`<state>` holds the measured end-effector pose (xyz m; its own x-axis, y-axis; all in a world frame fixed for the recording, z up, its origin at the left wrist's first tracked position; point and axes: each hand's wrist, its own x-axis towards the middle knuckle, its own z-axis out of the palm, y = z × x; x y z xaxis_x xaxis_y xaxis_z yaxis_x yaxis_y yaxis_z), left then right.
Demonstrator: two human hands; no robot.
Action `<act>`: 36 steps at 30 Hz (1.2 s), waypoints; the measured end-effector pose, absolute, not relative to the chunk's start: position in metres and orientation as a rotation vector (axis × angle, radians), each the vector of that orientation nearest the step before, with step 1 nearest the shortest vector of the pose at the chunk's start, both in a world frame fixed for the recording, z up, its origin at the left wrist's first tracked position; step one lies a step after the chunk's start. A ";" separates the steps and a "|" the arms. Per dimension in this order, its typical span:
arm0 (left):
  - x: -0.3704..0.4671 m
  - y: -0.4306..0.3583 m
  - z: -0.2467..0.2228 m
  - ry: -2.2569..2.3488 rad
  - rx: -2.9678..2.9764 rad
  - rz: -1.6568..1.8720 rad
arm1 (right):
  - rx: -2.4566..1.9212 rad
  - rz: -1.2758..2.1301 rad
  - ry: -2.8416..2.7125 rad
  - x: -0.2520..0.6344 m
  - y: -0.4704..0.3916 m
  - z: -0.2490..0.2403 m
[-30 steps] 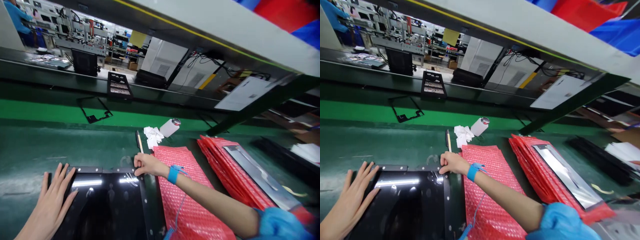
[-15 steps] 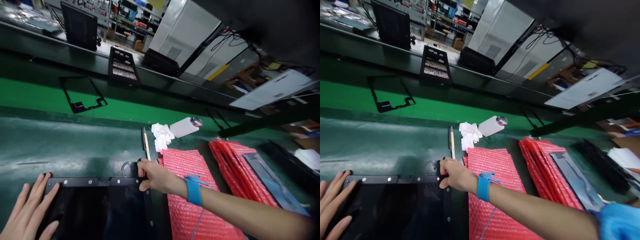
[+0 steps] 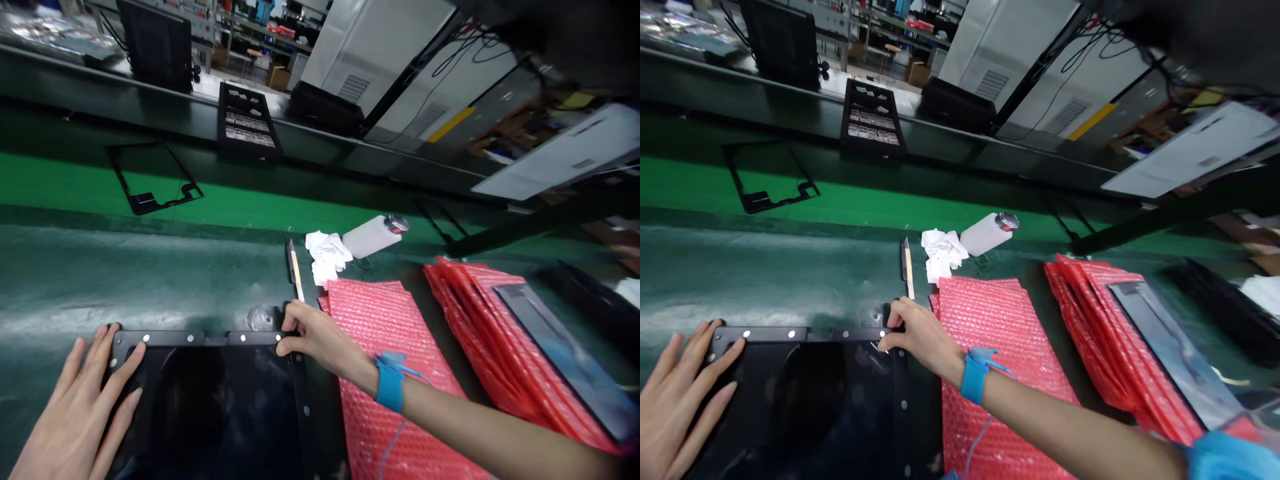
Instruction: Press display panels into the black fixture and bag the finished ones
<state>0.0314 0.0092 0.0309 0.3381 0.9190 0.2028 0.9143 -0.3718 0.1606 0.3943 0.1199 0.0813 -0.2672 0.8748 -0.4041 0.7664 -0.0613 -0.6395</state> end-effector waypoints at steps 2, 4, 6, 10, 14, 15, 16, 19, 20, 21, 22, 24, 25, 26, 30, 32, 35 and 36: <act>0.027 0.005 0.029 1.747 2.600 0.379 | -1.792 1.200 -1.967 0.397 0.111 0.076; 0.022 0.003 0.024 1.741 2.663 0.396 | -1.762 1.182 -1.874 0.401 0.103 0.072; 0.018 0.003 0.021 1.726 2.717 0.414 | -1.725 1.200 -1.791 0.406 0.094 0.071; 0.019 0.004 0.027 1.728 2.747 0.476 | -1.682 1.292 -1.700 0.421 0.057 0.081; 0.022 0.002 0.036 1.705 2.708 0.480 | -1.767 1.436 -1.760 0.429 -0.003 0.088; 0.022 0.001 0.037 1.700 2.683 0.463 | -1.799 1.478 -1.803 0.427 -0.016 0.088; 0.022 0.001 0.037 1.701 2.654 0.447 | -1.829 1.509 -1.849 0.425 -0.026 0.087; 0.020 0.001 0.034 1.712 2.580 0.429 | -1.909 1.494 -1.930 0.415 -0.041 0.083; 0.019 0.001 0.032 1.714 2.563 0.442 | -1.942 1.476 -1.931 0.412 -0.042 0.083; 0.018 0.002 0.031 1.711 2.548 0.464 | -1.972 1.467 -1.921 0.409 -0.040 0.083; 0.018 0.002 0.029 1.701 2.538 0.492 | -1.993 1.474 -1.907 0.406 -0.037 0.084; 0.018 0.003 0.027 1.675 2.531 0.542 | -2.026 1.498 -1.897 0.402 -0.031 0.087; 0.018 0.003 0.026 1.665 2.531 0.565 | -2.050 1.487 -1.916 0.400 -0.029 0.089; 0.019 0.004 0.026 1.658 2.534 0.584 | -2.083 1.455 -1.952 0.398 -0.027 0.090; 0.024 0.006 0.027 1.649 2.549 0.665 | -2.193 1.248 -2.125 0.392 -0.026 0.088; 0.026 0.007 0.028 1.648 2.563 0.683 | -2.187 1.203 -2.133 0.391 -0.030 0.085; 0.027 0.006 0.029 1.664 2.567 0.696 | -2.107 1.169 -2.082 0.393 -0.039 0.081; 0.027 0.006 0.029 1.673 2.556 0.700 | -2.061 1.150 -2.060 0.393 -0.043 0.079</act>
